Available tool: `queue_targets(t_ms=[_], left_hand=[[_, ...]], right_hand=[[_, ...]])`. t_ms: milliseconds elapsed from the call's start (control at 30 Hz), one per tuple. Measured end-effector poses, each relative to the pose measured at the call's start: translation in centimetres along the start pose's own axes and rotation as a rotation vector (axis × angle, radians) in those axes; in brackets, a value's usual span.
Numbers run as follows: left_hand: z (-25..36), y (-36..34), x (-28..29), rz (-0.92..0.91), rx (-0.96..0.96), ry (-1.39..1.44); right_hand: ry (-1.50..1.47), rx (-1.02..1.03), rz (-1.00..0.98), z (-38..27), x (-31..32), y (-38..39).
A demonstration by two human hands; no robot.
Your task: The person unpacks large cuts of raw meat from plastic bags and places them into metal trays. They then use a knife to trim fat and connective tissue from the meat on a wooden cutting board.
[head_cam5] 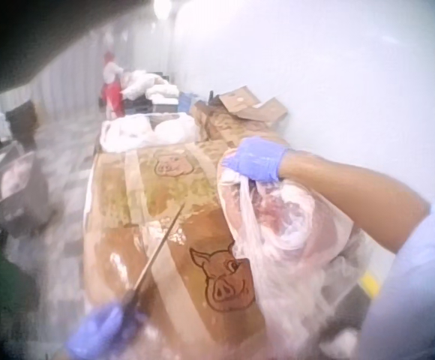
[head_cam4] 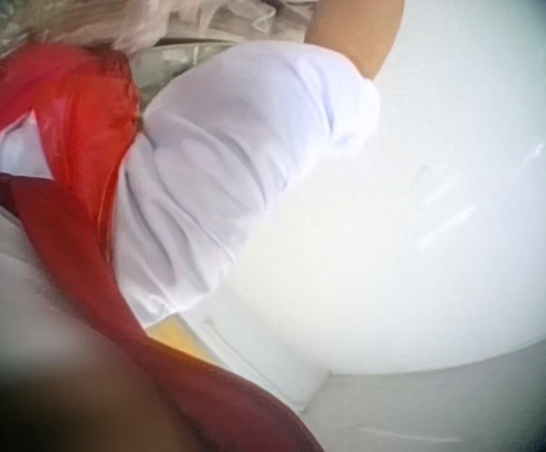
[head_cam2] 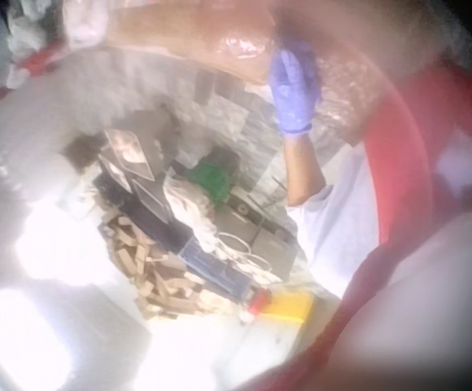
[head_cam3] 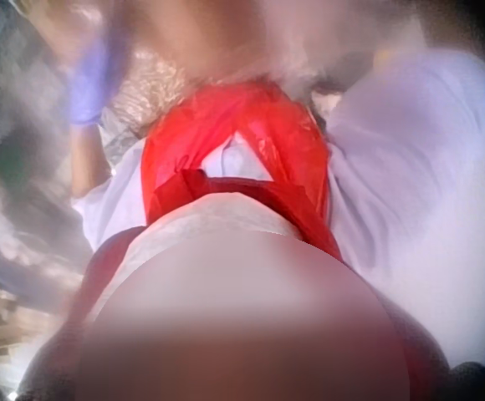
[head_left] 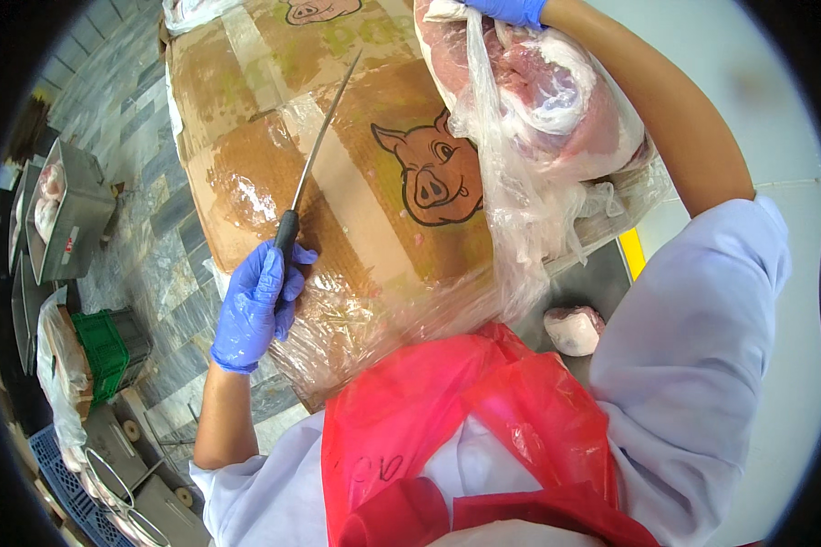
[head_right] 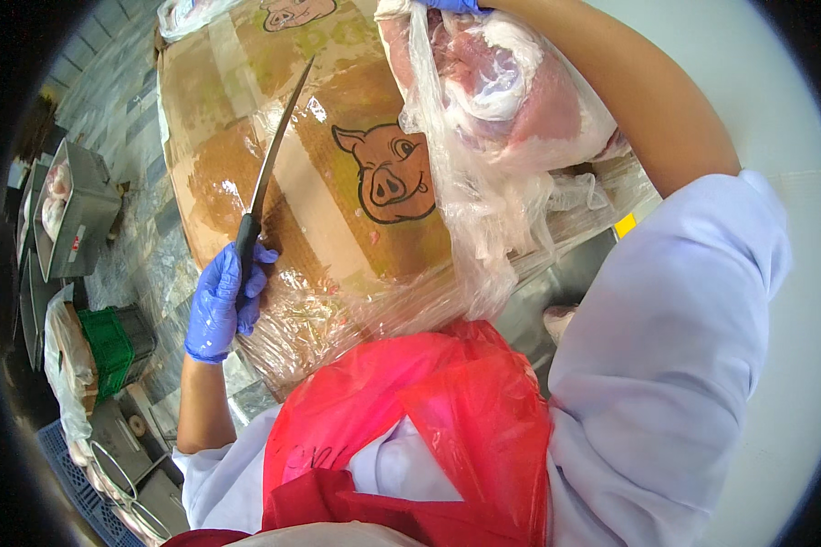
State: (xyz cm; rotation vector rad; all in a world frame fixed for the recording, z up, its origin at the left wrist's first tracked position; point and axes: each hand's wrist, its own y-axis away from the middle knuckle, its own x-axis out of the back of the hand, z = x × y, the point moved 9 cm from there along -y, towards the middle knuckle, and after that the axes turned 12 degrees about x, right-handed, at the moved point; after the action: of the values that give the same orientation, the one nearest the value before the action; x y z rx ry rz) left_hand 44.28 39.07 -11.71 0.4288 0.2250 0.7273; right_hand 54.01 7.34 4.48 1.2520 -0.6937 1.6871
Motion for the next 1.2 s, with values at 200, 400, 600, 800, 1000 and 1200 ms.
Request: queue_targets(t_ms=[200, 400, 600, 800, 1000, 1200], left_hand=[[-0.3, -0.4, 0.3, -0.06, 0.003, 0.061], [-0.4, -0.6, 0.3, -0.07, 0.008, 0.047], [0.2, 0.1, 0.3, -0.068, 0.011, 0.042], [-0.3, -0.1, 0.5, -0.059, -0.01, 0.051], [0.4, 0.0, -0.4, -0.126, -0.004, 0.028], [2.2, 1.0, 0.0, -0.05, -0.104, -0.334]], right_hand=[[-0.764, -0.421, 0.148, 1.4, 4.1, 4.4], [0.081, 0.143, 0.005, -7.5, 5.2, 6.3], [0.069, -0.146, -0.3, -7.8, 2.0, 4.8], [0.109, -0.087, -0.139, -7.2, 0.0, 4.8], [0.05, -0.186, 0.272, -6.1, 3.3, 8.9], [-0.818, -0.521, 0.54, -2.4, 4.2, 15.2]])
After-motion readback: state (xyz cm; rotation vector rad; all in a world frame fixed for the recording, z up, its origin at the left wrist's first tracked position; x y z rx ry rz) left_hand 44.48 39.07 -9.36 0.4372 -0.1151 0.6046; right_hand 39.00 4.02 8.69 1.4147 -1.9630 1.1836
